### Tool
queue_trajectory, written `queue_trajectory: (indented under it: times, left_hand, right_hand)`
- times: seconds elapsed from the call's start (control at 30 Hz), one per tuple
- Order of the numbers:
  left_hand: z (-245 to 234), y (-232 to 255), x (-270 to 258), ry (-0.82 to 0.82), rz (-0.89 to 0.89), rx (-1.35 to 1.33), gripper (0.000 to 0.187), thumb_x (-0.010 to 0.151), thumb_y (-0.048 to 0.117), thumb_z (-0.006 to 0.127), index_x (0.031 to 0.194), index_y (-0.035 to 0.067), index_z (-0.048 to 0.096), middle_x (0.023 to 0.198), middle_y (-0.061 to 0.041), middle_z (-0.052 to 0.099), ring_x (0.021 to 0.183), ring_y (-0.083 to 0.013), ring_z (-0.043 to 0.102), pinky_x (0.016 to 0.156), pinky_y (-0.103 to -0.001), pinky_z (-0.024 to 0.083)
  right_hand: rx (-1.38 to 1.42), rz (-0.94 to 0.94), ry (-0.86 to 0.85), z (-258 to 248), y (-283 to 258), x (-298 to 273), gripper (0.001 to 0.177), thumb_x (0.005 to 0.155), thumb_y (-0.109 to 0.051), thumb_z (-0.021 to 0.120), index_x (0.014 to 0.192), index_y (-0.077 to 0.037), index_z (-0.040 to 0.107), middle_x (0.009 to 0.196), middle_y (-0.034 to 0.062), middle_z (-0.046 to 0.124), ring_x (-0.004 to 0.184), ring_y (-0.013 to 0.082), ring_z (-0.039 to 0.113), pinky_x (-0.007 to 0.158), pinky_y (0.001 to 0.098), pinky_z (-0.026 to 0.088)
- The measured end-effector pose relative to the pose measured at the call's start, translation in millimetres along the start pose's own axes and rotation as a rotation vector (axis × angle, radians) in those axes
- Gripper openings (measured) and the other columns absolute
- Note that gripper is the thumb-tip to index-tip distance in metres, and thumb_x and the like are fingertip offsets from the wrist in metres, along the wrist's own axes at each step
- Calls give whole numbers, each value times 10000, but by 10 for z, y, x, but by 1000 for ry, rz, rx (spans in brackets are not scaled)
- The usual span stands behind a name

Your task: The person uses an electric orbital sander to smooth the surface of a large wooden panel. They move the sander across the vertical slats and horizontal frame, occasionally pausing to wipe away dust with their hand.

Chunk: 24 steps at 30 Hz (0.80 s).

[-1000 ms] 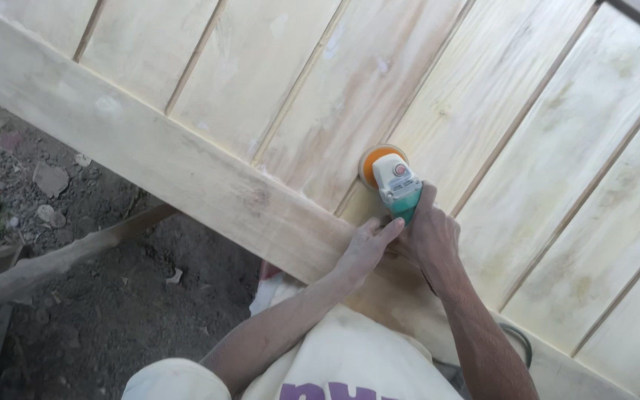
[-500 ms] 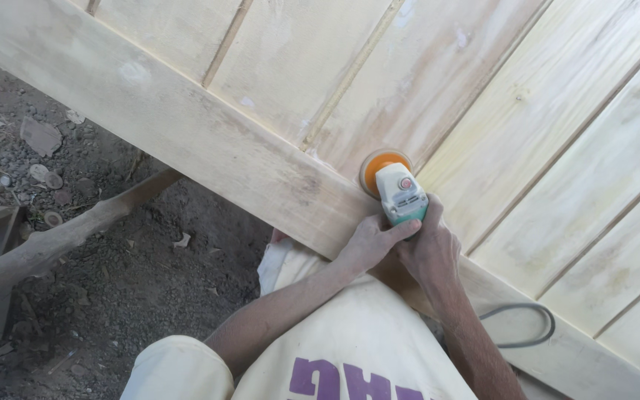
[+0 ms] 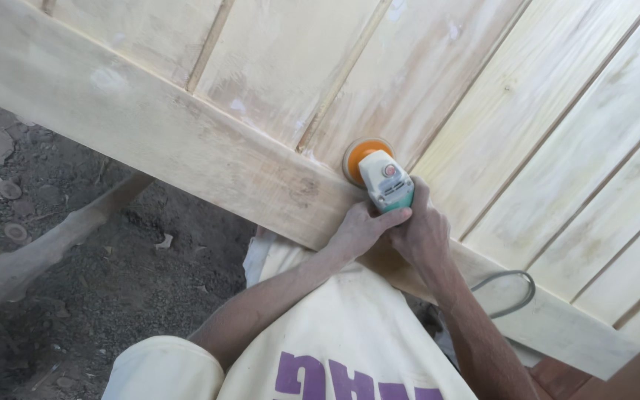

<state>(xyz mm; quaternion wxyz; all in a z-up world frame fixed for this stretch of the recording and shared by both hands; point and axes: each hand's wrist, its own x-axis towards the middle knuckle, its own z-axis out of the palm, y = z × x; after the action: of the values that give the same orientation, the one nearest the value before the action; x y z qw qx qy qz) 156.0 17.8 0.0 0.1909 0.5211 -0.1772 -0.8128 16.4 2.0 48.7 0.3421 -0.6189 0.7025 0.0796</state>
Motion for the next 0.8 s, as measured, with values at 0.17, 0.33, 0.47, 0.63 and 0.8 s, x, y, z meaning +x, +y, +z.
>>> queue_trajectory:
  times: [0.17,0.33,0.47,0.63,0.8]
  left_hand:
    - [161,74,13,-61,78,-3,741,793,509,786,1254,-56,655,1168,-156,740,1069,-201,721,884,-311,592]
    - [216,110,107,-21,95,72,766,803,551,766,1246,-61,647,1105,-163,748,1019,-210,735,850,-317,602]
    - [233,198,284,13,75,143,772,828,597,723,1203,-76,676,1006,-173,763,925,-225,753,786,-327,614]
    - [236,161,149,-3,70,6,770,836,561,724,1262,-72,627,1064,-159,735,967,-217,729,801,-333,606]
    - [256,81,24,-59,20,-7,766,883,518,693,1358,-72,579,1173,-181,710,1020,-215,703,836,-326,590]
  right_hand:
    - [-6,-27,35,-95,149,-9,872,746,-197,831,1424,-37,306,942,298,725,824,500,717,705,583,580]
    - [-54,10,1,-163,200,114,831,806,-197,794,1461,-56,303,873,283,731,792,502,718,708,595,571]
    - [-53,-5,-2,-294,198,298,865,794,-227,805,1453,-31,280,838,278,720,749,498,714,657,577,580]
    - [-58,-65,-20,-280,152,229,867,804,-202,827,1473,-42,299,848,260,736,767,474,723,678,566,577]
    - [-41,-55,-98,-273,173,110,1028,641,-245,938,1435,-48,315,961,262,735,824,431,743,705,529,599]
